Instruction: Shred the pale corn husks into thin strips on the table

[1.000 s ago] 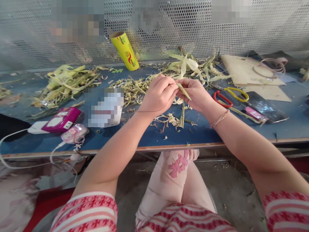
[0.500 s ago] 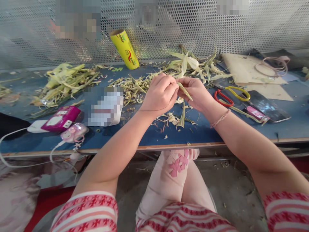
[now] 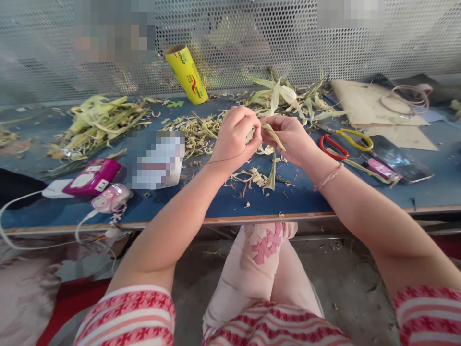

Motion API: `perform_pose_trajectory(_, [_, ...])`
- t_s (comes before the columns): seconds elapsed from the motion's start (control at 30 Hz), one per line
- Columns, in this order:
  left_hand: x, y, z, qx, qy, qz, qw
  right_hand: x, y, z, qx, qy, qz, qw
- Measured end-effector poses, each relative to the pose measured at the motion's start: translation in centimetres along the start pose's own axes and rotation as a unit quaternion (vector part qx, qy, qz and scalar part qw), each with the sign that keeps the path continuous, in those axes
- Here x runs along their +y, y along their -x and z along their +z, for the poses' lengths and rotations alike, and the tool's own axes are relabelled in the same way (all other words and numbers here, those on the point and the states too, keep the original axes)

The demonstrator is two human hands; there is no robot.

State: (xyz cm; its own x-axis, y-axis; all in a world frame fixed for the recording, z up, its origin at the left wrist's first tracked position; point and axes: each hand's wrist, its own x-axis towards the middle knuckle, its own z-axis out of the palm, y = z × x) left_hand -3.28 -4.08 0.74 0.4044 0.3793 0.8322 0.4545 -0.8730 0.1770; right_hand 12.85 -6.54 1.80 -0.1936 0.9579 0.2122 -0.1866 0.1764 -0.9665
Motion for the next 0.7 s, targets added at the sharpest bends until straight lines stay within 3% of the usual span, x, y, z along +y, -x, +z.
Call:
perform_pose_trajectory(0.2, [-0.2,-0.3,0.1,0.056,0.063,-0.017,0.996,0.1,-0.1,-0.1,0.005,0.009,-0.002,1.000])
perform_pose_trajectory(0.37, [-0.3,-0.3,0.8,0.026,0.207,-0.139,0.968,0.4,-0.4,-0.1,0.011,0.022,-0.002,1.000])
perform_pose_trajectory(0.7, [-0.6,-0.3,1.3,-0.020,0.306,-0.217,0.927,1.0,-0.5,-0.4,0.019,0.095,-0.052,0.994])
